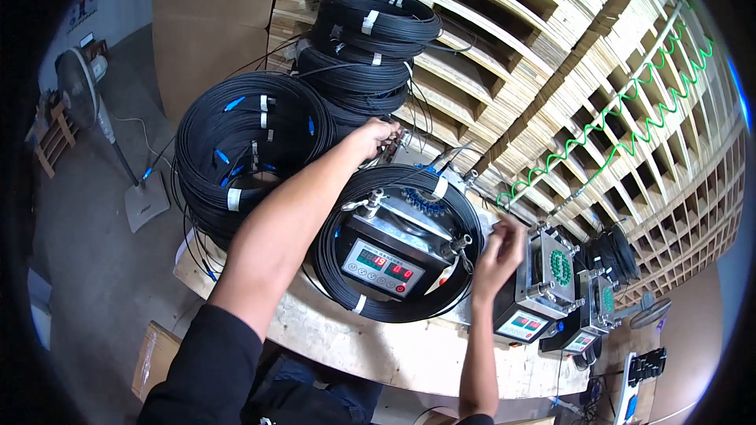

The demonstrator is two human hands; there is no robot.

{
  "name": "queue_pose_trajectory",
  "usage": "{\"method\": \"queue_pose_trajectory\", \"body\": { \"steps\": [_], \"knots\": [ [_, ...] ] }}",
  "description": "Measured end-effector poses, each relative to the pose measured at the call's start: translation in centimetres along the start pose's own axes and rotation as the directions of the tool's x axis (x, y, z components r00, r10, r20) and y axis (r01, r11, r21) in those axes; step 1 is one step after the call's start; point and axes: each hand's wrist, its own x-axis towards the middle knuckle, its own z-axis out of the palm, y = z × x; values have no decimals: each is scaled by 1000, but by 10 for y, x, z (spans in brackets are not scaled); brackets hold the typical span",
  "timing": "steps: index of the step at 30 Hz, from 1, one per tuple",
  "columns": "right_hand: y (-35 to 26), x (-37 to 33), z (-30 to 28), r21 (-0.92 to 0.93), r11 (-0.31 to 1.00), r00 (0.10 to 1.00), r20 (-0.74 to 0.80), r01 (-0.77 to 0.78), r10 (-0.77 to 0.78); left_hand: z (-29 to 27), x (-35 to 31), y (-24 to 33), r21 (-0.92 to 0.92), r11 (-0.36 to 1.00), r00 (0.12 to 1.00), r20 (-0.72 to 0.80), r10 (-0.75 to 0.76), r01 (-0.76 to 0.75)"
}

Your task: Polishing the tips of fiber optic cables using a specialized high-speed polishing machine.

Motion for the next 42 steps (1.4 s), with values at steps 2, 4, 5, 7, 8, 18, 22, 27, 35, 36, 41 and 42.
{"method": "queue_pose_trajectory", "body": {
  "steps": [2,4,5,7,8,18,22,27,35,36,41,42],
  "knots": [
    [8,-20,7,25,999,999,19,-27,27,17,-2,-9,-187,982,1000,7,-20,20],
    [9,-27,9,-113,994,1000,-5,-2,1,29,-12,-8,-441,897,993,-116,-28,-26],
    [11,-27,10,-136,991,1000,-21,7,-10,29,-9,-10,-434,900,991,-136,-16,-45],
    [11,-27,11,-154,988,999,-36,7,-13,25,-17,-8,-425,904,990,-140,-7,-54],
    [13,-29,8,-179,984,1000,-17,15,-18,25,-20,-8,-419,906,991,-131,2,-57],
    [7,-32,12,-150,985,997,-2,-80,80,17,20,4,-32,997,991,112,-70,74],
    [23,-31,2,-214,976,999,-36,-36,29,31,-13,29,200,960,872,414,-262,194],
    [15,-31,10,-185,983,1000,-1,20,-21,15,-13,41,349,928,906,338,-254,130],
    [26,-29,-5,-236,971,998,-51,30,-44,57,-236,31,497,100,207,164,965,-862],
    [26,-29,-1,-231,972,997,-57,37,-52,42,-252,16,591,-91,113,299,948,-801],
    [15,-30,4,-205,978,996,-74,35,-51,-11,-284,-45,828,-161,357,396,846,-537],
    [16,-30,4,-193,980,996,-70,37,-52,-19,-281,-50,855,-117,397,351,848,-506]
  ]
}}
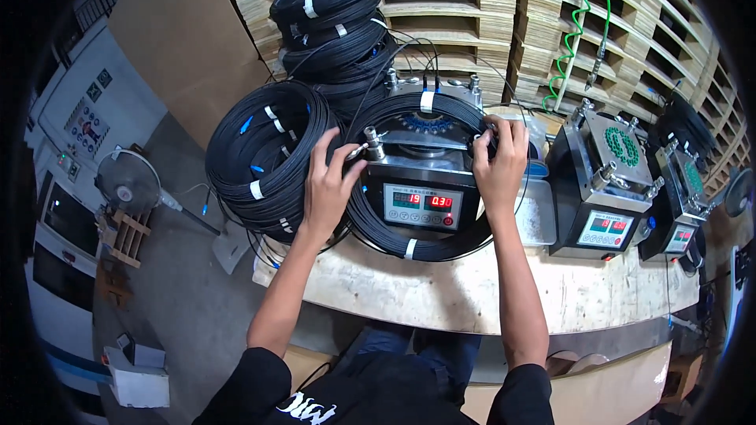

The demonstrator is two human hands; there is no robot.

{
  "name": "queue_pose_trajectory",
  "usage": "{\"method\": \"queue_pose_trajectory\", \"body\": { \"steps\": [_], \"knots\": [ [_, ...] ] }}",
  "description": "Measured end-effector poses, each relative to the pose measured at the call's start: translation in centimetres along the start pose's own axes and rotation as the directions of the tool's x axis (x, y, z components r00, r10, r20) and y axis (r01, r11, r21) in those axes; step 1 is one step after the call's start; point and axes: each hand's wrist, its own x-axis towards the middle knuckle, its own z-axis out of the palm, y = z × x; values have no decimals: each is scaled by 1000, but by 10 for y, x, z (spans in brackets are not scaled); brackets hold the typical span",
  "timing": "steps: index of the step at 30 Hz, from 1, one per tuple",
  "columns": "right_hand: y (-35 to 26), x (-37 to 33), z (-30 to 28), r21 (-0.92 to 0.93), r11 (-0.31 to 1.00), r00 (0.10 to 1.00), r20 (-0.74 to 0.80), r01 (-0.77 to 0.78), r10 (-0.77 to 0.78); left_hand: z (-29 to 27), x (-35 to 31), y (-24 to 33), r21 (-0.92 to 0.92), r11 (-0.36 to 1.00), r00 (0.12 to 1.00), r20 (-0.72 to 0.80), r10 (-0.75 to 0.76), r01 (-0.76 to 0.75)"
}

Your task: Polishing the tips of fiber optic cables using a specialized high-speed polishing machine.

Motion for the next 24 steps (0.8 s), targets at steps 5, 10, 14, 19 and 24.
{"method": "queue_pose_trajectory", "body": {
  "steps": [5,10,14,19,24],
  "knots": [
    [5,-3,0,1,1000,1000,-6,18,-18,-2,1,-13,94,987,989,69,128,-134],
    [7,-3,-2,-11,999,999,-31,40,-40,-14,9,-9,97,976,972,153,179,-195],
    [5,-2,-1,15,1000,1000,-15,23,-23,-13,5,-15,99,975,967,183,178,-199],
    [5,-1,-3,-17,999,999,-36,28,-29,-6,4,7,73,989,985,132,115,-126],
    [-2,-2,-3,-38,999,1000,-19,13,-13,6,6,21,-121,988,989,103,108,-95]
  ]
}}
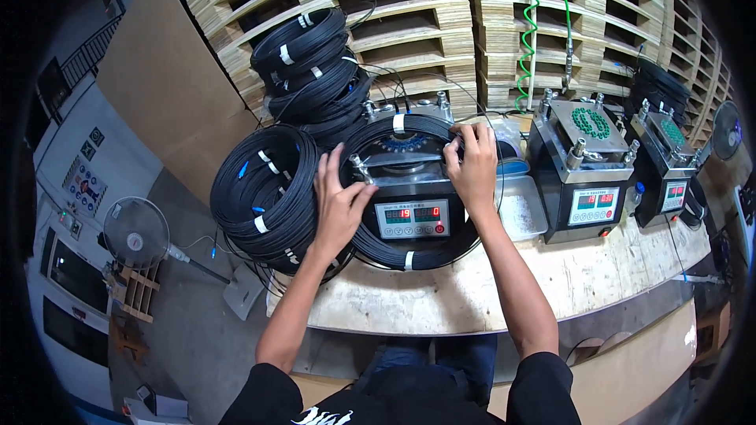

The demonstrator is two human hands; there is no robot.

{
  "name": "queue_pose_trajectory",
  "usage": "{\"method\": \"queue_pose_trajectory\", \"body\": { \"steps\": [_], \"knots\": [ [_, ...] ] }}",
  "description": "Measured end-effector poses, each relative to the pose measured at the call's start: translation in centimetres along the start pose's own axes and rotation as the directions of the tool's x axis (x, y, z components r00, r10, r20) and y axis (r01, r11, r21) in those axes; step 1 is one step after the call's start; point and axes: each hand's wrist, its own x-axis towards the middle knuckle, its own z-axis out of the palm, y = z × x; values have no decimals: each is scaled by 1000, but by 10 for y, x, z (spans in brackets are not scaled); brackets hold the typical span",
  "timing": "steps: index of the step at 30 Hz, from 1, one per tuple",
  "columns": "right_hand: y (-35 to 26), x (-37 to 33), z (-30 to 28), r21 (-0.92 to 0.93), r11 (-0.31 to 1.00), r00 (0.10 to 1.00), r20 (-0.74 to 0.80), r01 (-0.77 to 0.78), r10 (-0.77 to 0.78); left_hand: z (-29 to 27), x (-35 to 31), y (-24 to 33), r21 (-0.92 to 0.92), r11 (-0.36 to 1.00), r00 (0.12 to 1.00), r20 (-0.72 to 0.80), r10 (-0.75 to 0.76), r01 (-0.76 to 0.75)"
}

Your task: Polishing the tips of fiber optic cables using a specialized high-speed polishing machine.

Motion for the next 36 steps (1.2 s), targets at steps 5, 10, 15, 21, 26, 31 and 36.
{"method": "queue_pose_trajectory", "body": {
  "steps": [5,10,15,21,26,31,36],
  "knots": [
    [1,-4,-6,5,999,999,-23,-44,45,25,15,16,76,980,983,-38,-180,182],
    [-7,-29,-34,-68,973,975,14,-220,221,26,22,16,104,960,963,-105,-250,261],
    [-6,-41,-38,85,970,965,149,-229,215,28,19,10,29,982,974,-137,-179,185],
    [1,-41,-50,91,991,968,242,-96,71,14,19,-11,-110,983,989,3,-145,145],
    [-29,-30,-49,60,988,988,-46,-143,146,11,27,-18,-188,964,980,-23,-196,188],
    [-23,-42,-34,123,954,961,61,-275,269,19,30,-25,-158,960,973,11,-233,231],
    [-54,-56,1,197,965,982,99,-175,159,21,28,-26,-140,955,965,14,-262,261]
  ]
}}
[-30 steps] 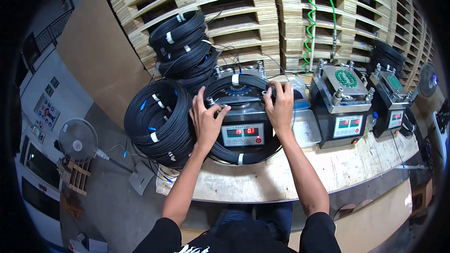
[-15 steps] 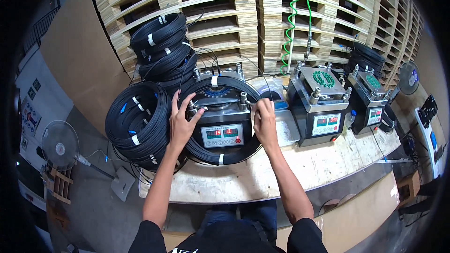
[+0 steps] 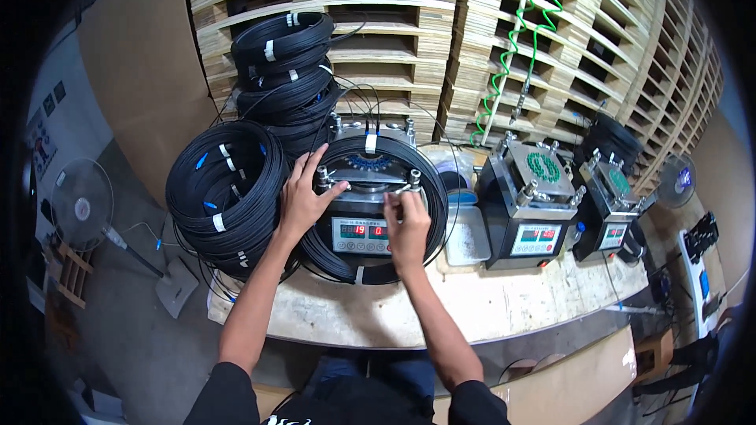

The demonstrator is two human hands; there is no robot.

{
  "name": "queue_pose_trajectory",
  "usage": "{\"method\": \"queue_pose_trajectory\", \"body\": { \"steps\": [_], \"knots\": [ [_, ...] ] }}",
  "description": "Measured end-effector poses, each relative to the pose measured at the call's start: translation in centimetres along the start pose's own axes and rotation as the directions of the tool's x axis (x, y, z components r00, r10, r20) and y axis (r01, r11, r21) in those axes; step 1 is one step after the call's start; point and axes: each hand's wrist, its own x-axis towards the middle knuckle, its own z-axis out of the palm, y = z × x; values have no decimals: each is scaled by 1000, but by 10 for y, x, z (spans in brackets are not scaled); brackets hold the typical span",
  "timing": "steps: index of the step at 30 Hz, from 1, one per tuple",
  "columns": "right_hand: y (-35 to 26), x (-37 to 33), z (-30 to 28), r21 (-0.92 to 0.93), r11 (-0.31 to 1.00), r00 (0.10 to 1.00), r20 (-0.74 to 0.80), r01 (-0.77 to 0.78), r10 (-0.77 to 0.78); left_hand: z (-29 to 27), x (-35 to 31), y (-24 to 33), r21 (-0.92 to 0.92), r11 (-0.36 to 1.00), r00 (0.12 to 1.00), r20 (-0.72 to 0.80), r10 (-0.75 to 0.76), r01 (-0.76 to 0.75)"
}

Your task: Polishing the tips of fiber optic cables using a specialized high-speed polishing machine.

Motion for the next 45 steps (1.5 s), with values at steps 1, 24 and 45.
{"method": "queue_pose_trajectory", "body": {
  "steps": [1,24,45],
  "knots": [
    [-2,1,7,8,1000,1000,5,2,-2,1,0,0,-10,1000,1000,5,6,-6],
    [108,212,76,-168,961,623,782,220,-6,75,176,-51,-342,932,753,643,137,123],
    [99,215,75,-135,928,554,828,346,-86,66,178,-21,-129,931,762,541,356,-343]
  ]
}}
